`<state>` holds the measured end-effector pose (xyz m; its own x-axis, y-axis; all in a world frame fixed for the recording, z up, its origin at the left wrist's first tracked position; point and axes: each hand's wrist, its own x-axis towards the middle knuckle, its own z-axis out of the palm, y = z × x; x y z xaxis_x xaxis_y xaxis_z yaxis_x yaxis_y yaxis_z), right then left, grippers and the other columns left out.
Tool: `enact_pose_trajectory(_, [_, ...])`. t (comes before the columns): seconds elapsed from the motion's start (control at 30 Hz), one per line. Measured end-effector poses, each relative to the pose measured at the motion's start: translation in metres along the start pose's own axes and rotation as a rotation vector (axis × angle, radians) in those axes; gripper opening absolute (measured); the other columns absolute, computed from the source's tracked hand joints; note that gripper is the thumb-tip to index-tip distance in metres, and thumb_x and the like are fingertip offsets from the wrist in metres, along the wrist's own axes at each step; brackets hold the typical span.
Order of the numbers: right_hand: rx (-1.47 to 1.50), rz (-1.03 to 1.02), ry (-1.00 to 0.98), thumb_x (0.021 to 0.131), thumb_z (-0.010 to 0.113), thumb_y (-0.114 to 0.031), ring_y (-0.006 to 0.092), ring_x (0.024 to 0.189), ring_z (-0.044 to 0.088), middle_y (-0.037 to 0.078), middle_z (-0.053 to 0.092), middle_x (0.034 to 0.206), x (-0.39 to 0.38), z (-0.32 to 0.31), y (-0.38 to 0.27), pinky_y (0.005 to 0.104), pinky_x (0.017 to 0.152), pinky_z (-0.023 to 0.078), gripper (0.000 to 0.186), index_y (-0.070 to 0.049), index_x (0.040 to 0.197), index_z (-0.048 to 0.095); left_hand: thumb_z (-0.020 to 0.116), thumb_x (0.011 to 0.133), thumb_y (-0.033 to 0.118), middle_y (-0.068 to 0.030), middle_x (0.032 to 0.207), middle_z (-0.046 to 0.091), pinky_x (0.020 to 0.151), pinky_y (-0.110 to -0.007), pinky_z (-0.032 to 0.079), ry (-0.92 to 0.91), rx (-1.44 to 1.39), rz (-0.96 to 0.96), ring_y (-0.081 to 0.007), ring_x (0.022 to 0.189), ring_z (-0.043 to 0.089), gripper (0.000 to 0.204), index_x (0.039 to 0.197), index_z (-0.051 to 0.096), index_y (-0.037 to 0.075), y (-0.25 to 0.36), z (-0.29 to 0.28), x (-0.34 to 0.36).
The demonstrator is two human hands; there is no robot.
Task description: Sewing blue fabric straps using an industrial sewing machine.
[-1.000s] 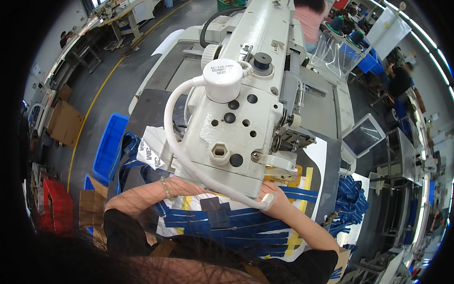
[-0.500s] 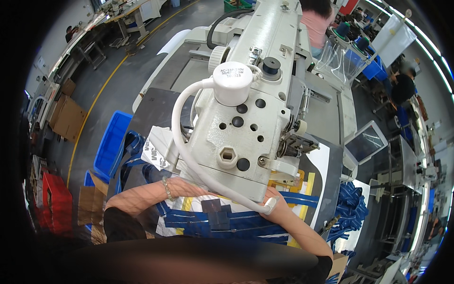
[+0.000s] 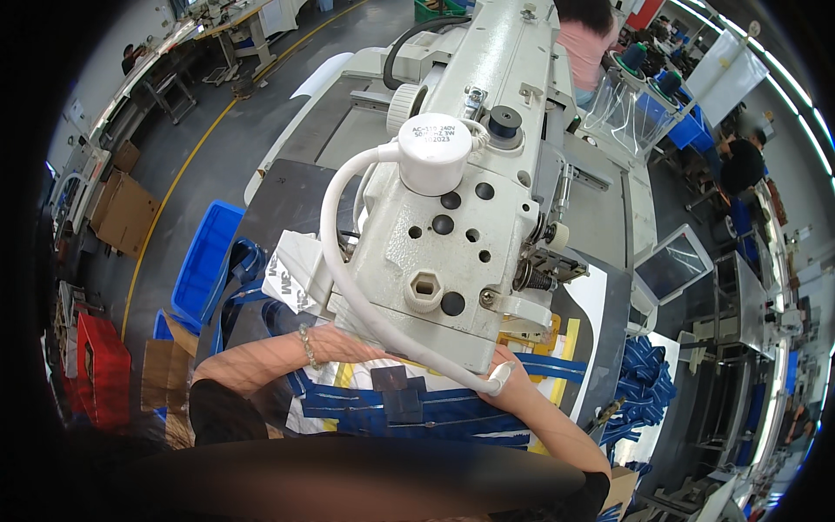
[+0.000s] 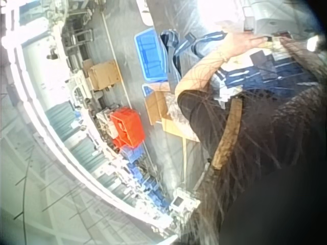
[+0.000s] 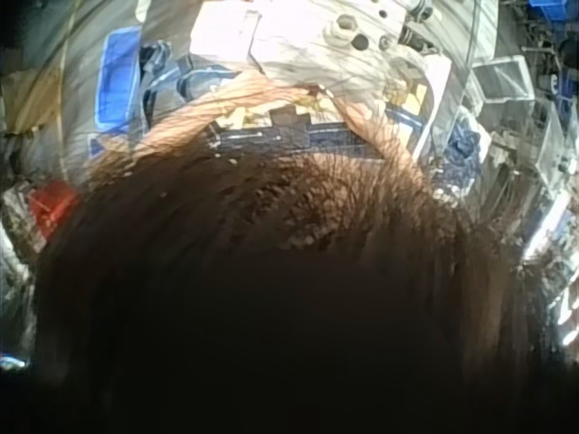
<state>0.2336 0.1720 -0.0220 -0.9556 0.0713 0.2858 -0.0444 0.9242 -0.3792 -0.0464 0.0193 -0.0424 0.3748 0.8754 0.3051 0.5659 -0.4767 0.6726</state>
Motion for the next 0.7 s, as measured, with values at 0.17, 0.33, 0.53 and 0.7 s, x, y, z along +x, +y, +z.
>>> enact_pose_trajectory(0.17, [0.016, 0.003, 0.022, 0.061, 0.066, -0.007, 0.0267, 0.101, 0.059, 0.006, 0.063, 0.1, -0.004, 0.005, 0.002, 0.0395, 0.086, 0.046, 0.035, -0.014, 0.095, 0.065, 0.047, 0.093, 0.033, -0.0009, 0.103, 0.064, 0.056, -0.03, 0.052, 0.072, -0.031, 0.036, -0.0207, 0.076, 0.064, 0.037, 0.129, 0.048, 0.032, 0.002, 0.001, 0.003])
enact_pose_trajectory(0.33, [0.005, -0.021, 0.017, 0.06, 0.067, -0.007, 0.0267, 0.1, 0.059, 0.006, 0.063, 0.1, -0.001, 0.002, 0.001, 0.0391, 0.086, 0.047, 0.035, -0.014, 0.095, 0.065, 0.045, 0.094, 0.031, -0.0009, 0.102, 0.064, 0.055, -0.03, 0.052, 0.038, -0.047, 0.024, -0.0211, 0.074, 0.064, 0.037, 0.131, 0.046, 0.033, 0.0, 0.001, 0.002])
enact_pose_trajectory(0.53, [-0.024, -0.017, -0.027, 0.064, 0.069, -0.009, 0.0257, 0.099, 0.06, 0.005, 0.064, 0.1, -0.006, 0.001, 0.004, 0.0392, 0.087, 0.046, 0.034, -0.015, 0.098, 0.065, 0.045, 0.093, 0.027, 0.0005, 0.107, 0.063, 0.054, -0.03, 0.052, -0.06, 0.064, 0.032, -0.0209, 0.076, 0.065, 0.037, 0.13, 0.046, 0.031, -0.008, 0.005, 0.002])
enact_pose_trajectory(0.7, [0.004, -0.002, -0.116, 0.073, 0.069, -0.014, 0.024, 0.101, 0.06, 0.005, 0.064, 0.105, 0.006, -0.006, -0.005, 0.039, 0.088, 0.045, 0.03, -0.016, 0.103, 0.063, 0.046, 0.093, 0.027, 0.0026, 0.109, 0.063, 0.052, -0.029, 0.051, -0.018, 0.06, 0.037, -0.0202, 0.077, 0.065, 0.036, 0.128, 0.047, 0.03, -0.007, 0.007, 0.001])
